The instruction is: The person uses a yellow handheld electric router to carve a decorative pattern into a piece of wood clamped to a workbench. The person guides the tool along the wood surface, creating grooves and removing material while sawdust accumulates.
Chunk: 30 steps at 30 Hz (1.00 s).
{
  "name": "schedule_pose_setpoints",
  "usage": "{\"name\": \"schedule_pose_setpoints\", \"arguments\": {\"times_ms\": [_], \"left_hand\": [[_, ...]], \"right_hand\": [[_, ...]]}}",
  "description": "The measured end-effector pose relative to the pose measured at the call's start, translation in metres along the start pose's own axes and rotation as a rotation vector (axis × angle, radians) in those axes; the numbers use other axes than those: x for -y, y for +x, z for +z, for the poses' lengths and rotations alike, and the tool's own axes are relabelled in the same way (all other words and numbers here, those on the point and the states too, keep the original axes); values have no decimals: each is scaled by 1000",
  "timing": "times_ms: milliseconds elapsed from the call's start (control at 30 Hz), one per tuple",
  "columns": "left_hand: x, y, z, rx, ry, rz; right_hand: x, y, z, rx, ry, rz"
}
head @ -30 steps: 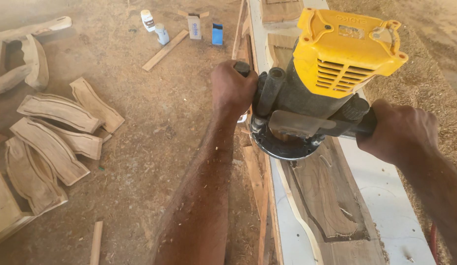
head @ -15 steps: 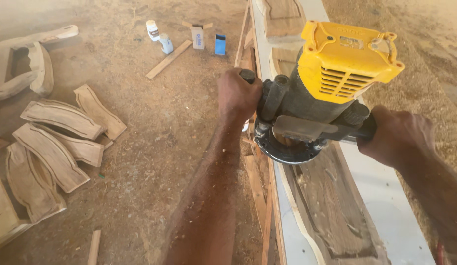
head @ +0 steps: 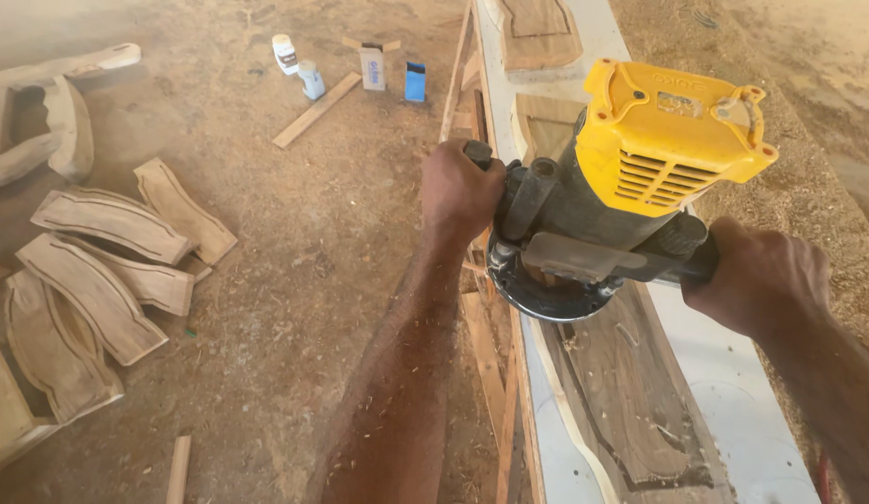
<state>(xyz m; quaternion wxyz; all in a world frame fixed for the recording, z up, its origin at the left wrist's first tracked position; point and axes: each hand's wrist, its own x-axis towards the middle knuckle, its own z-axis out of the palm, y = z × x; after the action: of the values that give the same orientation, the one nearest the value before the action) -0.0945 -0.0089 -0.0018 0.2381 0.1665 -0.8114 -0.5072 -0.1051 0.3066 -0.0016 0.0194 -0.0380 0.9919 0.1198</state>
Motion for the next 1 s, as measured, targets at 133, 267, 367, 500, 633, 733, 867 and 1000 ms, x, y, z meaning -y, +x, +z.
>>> {"name": "schedule_pose_setpoints", "arguments": {"times_ms": [133,267,367,500,633,733,867,1000], "left_hand": [[1,-2,-2,-5,29,23],[-1,-6,-8,23,48,4],[0,-8,-7,-7,27,23],[3,-6,-3,11,42,36],[5,-2,2,15,11,36],[6,-2,5,29,12,35],[4,2,8,61,2,8],[3,-3,3,40,-13,14]], "right_hand": [[-1,-1,1,16,-12,0],[-1,-4,1,84,-20,22],[-3,-2,3,113,-42,27],[-6,1,10,45,-18,9],[-7,2,14,16,-37,15],[-8,2,13,35,-49,34],[-5,1,8,48,-38,54],[-3,-6,-1,58,-40,51]]}}
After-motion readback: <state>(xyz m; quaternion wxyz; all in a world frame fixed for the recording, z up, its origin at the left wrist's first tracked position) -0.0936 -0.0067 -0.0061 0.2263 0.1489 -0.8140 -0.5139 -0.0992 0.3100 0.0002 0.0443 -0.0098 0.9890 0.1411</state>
